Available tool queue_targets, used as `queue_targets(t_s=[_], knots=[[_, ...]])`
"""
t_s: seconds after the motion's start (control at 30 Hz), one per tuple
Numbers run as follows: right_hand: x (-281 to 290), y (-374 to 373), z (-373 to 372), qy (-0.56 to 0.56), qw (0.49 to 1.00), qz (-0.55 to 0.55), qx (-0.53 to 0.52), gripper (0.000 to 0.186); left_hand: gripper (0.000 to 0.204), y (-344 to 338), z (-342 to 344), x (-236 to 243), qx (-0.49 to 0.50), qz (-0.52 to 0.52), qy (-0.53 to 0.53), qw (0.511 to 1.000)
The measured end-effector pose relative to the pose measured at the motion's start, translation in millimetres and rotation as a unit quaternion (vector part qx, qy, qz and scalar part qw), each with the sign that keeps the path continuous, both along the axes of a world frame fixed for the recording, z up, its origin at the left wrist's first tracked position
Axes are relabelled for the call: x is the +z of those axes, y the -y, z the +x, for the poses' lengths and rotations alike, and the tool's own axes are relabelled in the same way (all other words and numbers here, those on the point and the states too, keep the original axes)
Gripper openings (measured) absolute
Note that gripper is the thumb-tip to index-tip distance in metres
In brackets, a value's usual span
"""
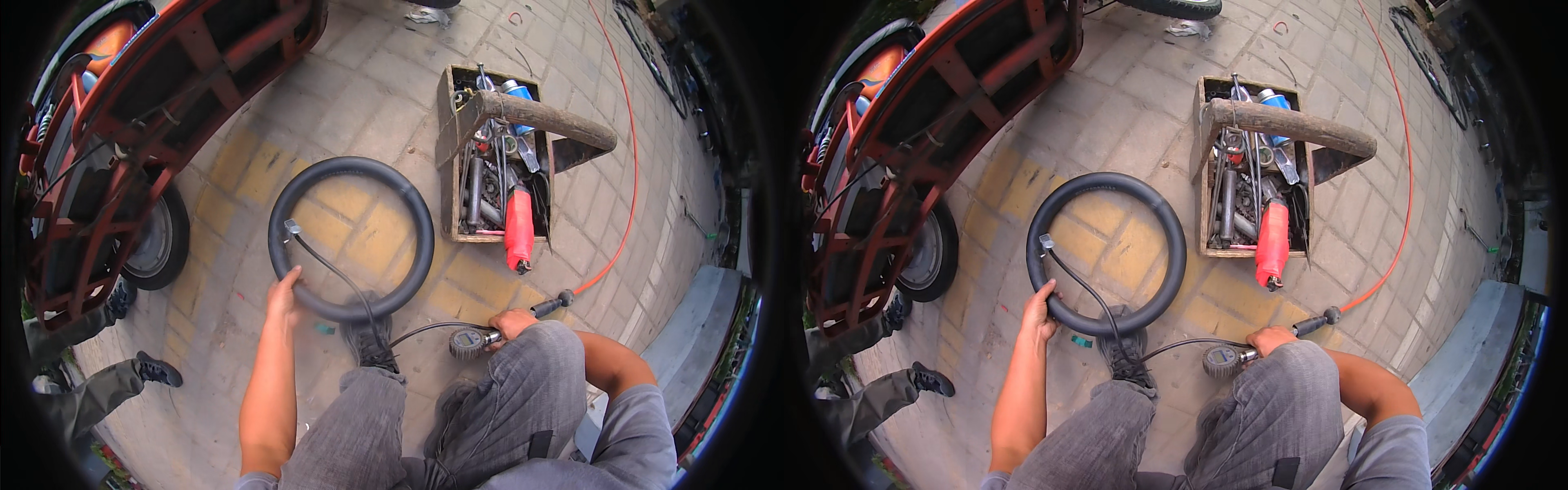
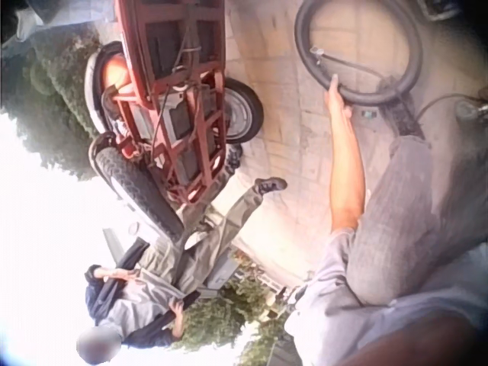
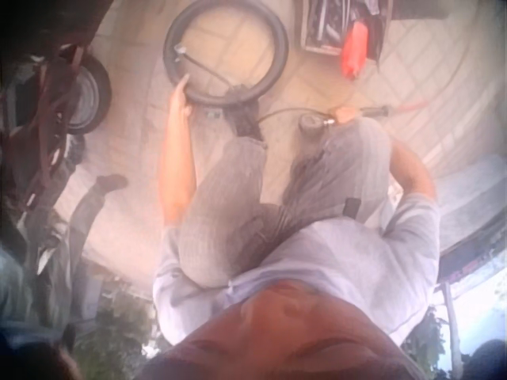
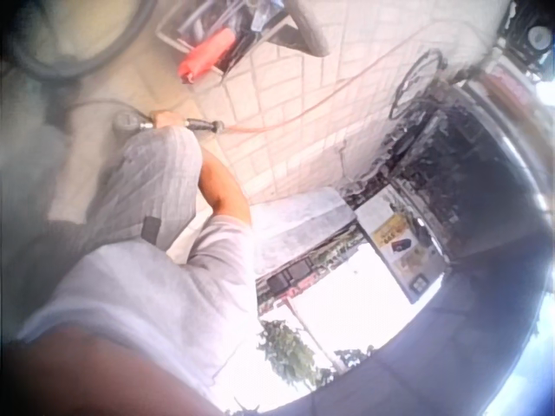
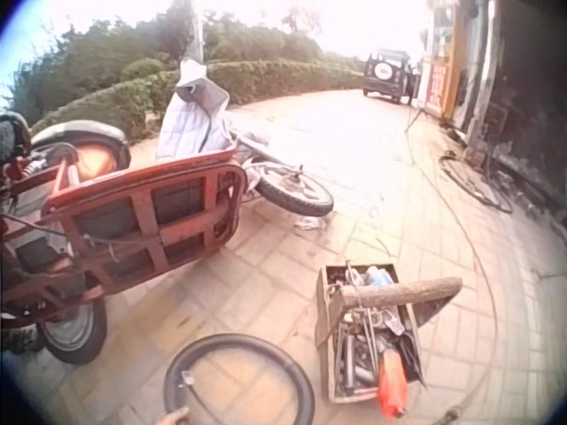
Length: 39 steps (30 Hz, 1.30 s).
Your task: The person removes the inner tube from a motorcycle tire, inflates it using a compressor, and reinstalls it into the tire. The person then seats the tire onto the rim and checks the fit.
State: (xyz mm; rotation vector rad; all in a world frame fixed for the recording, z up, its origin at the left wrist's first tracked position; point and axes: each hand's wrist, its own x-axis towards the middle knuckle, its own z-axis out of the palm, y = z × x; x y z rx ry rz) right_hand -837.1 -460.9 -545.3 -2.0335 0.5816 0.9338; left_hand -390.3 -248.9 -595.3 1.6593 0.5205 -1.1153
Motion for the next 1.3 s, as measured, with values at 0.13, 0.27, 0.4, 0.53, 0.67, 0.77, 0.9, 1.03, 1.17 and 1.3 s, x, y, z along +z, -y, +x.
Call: queue_targets(t_s=[0.13,0.27,0.4,0.53,0.67,0.77,0.9,1.03,1.17,1.3], knots=[[-3,17,-6,-0.005,1.0,0.008,0.026,0.04,0.027,2,-1,30,0.045,-0.071,0.016,0.996],[-9,27,-8,0.019,0.997,-0.005,0.074,0.038,0.026,8,-6,34,0.036,-0.093,0.026,0.995],[-24,23,-14,0.04,0.99,-0.056,0.122,0.05,0.021,-17,-3,1,0.094,-0.075,0.001,0.993],[-28,22,-17,0.034,0.996,-0.044,0.074,0.04,0.02,-9,-3,12,0.11,-0.067,-0.011,0.992],[-25,20,-27,0.097,0.993,-0.057,0.036,0.057,0.021,-7,-2,11,0.111,-0.057,-0.015,0.992],[-26,17,-42,0.142,0.987,-0.062,0.044,0.073,0.021,-12,3,2,0.076,-0.038,-0.025,0.996],[9,40,-27,0.137,0.99,0.003,-0.017,0.074,0.032,-30,16,-9,0.044,-0.032,-0.042,0.998],[97,79,26,0.131,0.987,0.081,-0.052,0.073,0.043,-23,15,-9,-0.117,0.102,0.323,0.934],[212,94,95,0.392,0.907,0.06,-0.145,0.069,0.048,13,13,12,-0.308,0.165,0.533,0.771],[280,114,158,0.793,0.418,-0.048,-0.44,0.067,0.051,21,28,7,-0.337,0.154,0.523,0.767]])
